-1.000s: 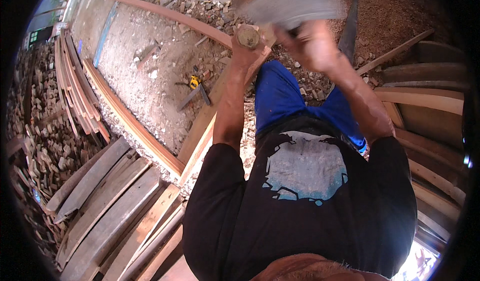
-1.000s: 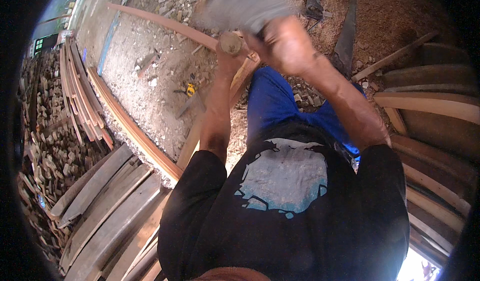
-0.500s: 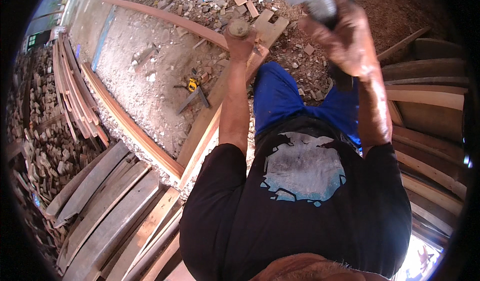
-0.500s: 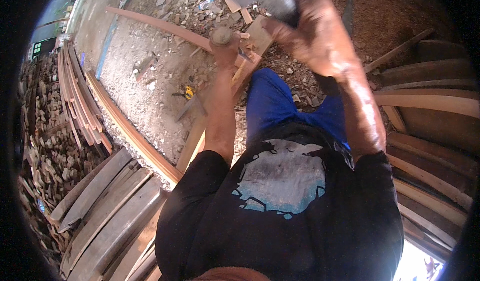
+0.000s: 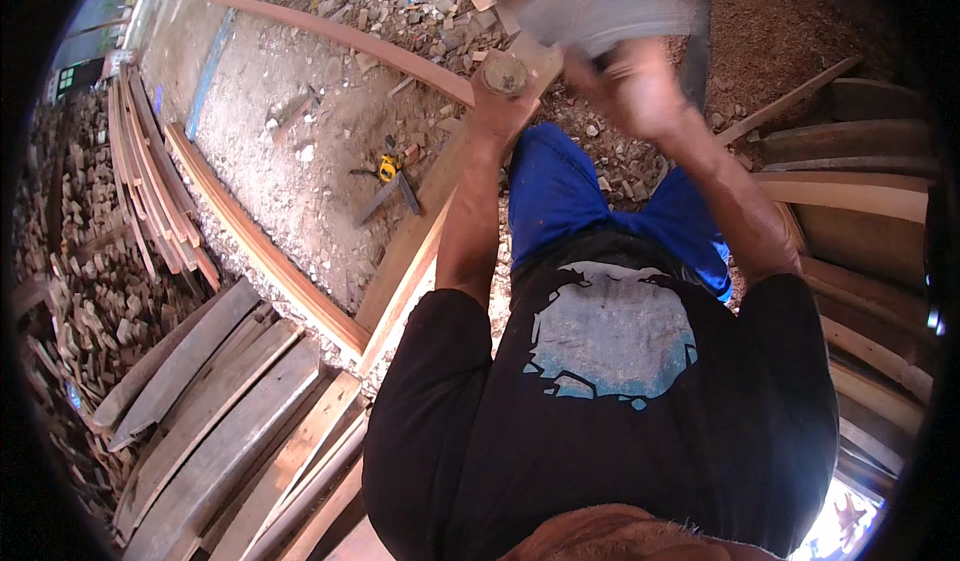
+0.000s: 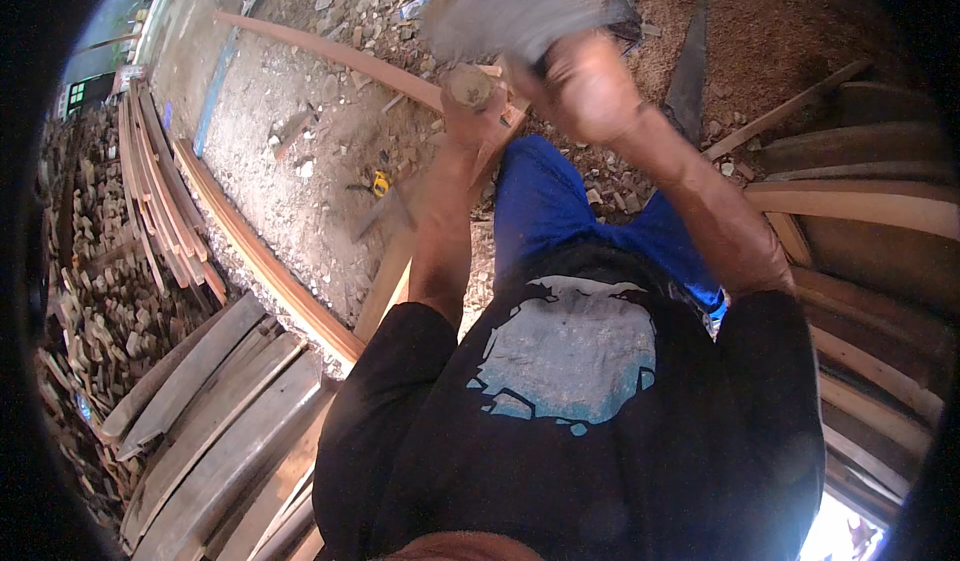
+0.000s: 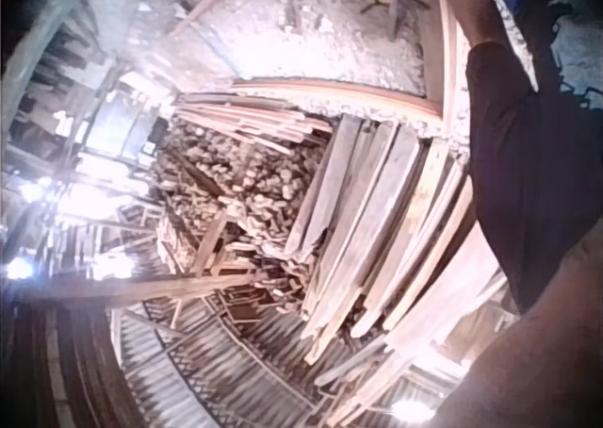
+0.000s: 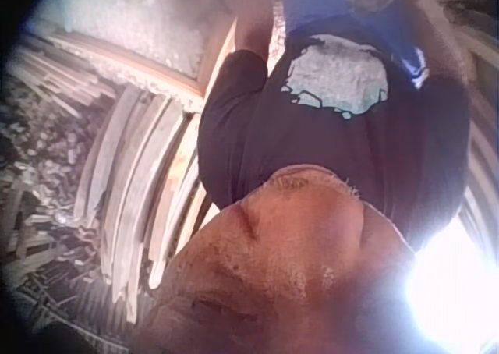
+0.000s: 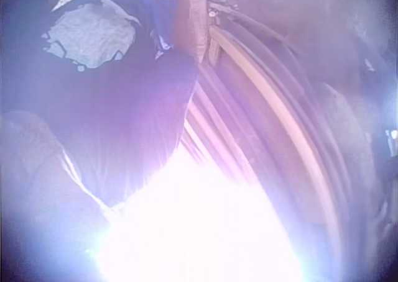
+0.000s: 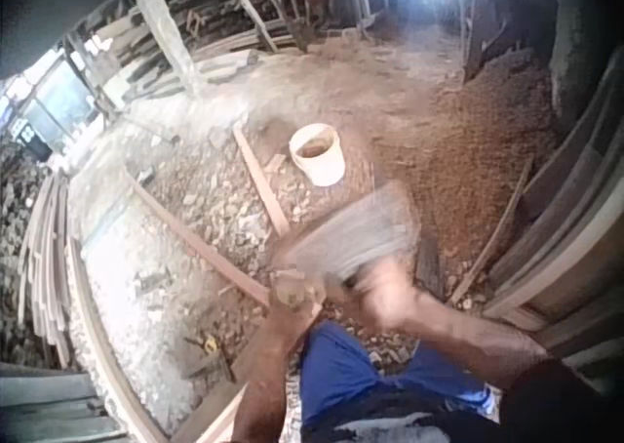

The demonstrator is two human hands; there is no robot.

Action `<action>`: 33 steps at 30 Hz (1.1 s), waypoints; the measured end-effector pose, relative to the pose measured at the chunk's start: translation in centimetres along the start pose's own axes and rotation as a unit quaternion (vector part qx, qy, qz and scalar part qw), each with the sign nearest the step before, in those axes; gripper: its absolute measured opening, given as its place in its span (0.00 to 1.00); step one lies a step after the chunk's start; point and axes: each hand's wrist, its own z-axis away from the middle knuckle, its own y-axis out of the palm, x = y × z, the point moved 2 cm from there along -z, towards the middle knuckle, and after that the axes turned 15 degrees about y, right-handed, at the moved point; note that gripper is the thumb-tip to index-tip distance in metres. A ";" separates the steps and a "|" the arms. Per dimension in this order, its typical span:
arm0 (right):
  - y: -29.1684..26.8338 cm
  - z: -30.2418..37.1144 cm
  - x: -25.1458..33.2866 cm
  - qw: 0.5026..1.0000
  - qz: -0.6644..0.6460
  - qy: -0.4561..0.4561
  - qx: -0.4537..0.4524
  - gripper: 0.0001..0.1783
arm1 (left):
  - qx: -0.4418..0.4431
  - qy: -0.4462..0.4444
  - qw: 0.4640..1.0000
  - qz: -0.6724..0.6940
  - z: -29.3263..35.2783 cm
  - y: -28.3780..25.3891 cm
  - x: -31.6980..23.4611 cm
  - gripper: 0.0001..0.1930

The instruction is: The person kneels on the ground and uses a hand saw to cut a wooden plank, then uses a hammer to drive nails into the frame to join the pieces. The person adjusts the plank and continues hammering to secure the joint.

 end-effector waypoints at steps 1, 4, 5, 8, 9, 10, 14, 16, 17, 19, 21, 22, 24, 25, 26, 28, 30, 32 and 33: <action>2.9 0.8 -1.5 0.992 0.084 0.011 0.096 0.12 | 0.008 0.003 1.000 0.019 -0.6 0.3 -0.9 0.16; 2.4 1.0 0.0 0.949 0.168 0.141 0.225 0.18 | 0.035 0.043 0.996 -0.063 1.6 -0.1 -0.3 0.19; 1.8 1.0 0.2 0.946 0.166 0.150 0.233 0.20 | -0.028 0.007 0.996 -0.089 2.0 0.4 0.5 0.19; 0.5 1.6 0.8 0.960 -0.052 0.200 0.190 0.25 | -0.133 -0.042 0.976 -0.167 2.5 0.9 3.3 0.19; -0.1 1.3 2.0 0.952 -0.080 0.225 0.193 0.24 | -0.186 -0.128 0.972 -0.066 2.6 0.1 5.4 0.17; -0.9 1.2 2.3 0.952 -0.127 0.217 0.176 0.23 | -0.189 -0.100 0.973 -0.083 1.9 0.1 6.0 0.15; -5.3 0.5 3.8 0.952 -0.214 0.194 0.104 0.15 | -0.112 -0.056 0.988 -0.089 0.9 -0.6 6.4 0.13; -6.8 0.3 3.8 0.954 -0.241 0.170 0.052 0.10 | -0.062 -0.069 0.994 -0.056 0.9 -1.0 5.6 0.14; -7.7 0.0 4.0 0.962 -0.235 0.140 0.012 0.09 | -0.049 -0.076 0.995 -0.037 0.8 -1.1 5.2 0.14; -9.4 -1.5 8.3 0.922 -0.341 0.173 -0.064 0.06 | -0.038 -0.080 0.996 -0.029 0.9 -1.6 5.1 0.14; -10.2 -2.1 8.0 0.918 -0.393 0.019 -0.041 0.05 | -0.038 -0.072 0.996 -0.045 1.3 -2.0 5.4 0.14; -10.5 -2.6 9.2 0.919 -0.393 -0.017 -0.042 0.05 | -0.022 -0.068 0.995 -0.067 1.3 -2.2 5.0 0.14; -9.0 -2.7 9.8 0.918 -0.394 -0.031 -0.044 0.04 | 0.008 -0.057 0.992 -0.110 1.5 -2.5 3.7 0.15; -7.1 -2.5 8.5 0.941 -0.335 -0.026 -0.043 0.04 | 0.005 -0.043 0.995 -0.087 1.7 -2.4 3.5 0.16; -4.5 -2.2 6.9 0.963 -0.268 -0.021 -0.028 0.06 | 0.003 -0.028 0.997 -0.065 2.1 -2.3 3.6 0.17; 0.9 -0.5 2.5 0.990 0.014 0.051 0.130 0.13 | -0.017 -0.034 0.999 -0.023 3.0 -1.7 3.7 0.20; 3.9 0.3 0.4 0.964 0.150 0.093 0.201 0.14 | -0.052 -0.073 0.996 0.020 3.3 -0.6 3.0 0.22; 3.3 -0.2 0.0 0.947 0.146 0.148 0.243 0.17 | -0.050 -0.069 0.996 -0.025 2.4 -0.1 2.1 0.26; 2.6 -0.3 0.2 0.946 0.128 0.159 0.251 0.18 | -0.050 -0.071 0.995 -0.048 2.0 0.0 1.2 0.27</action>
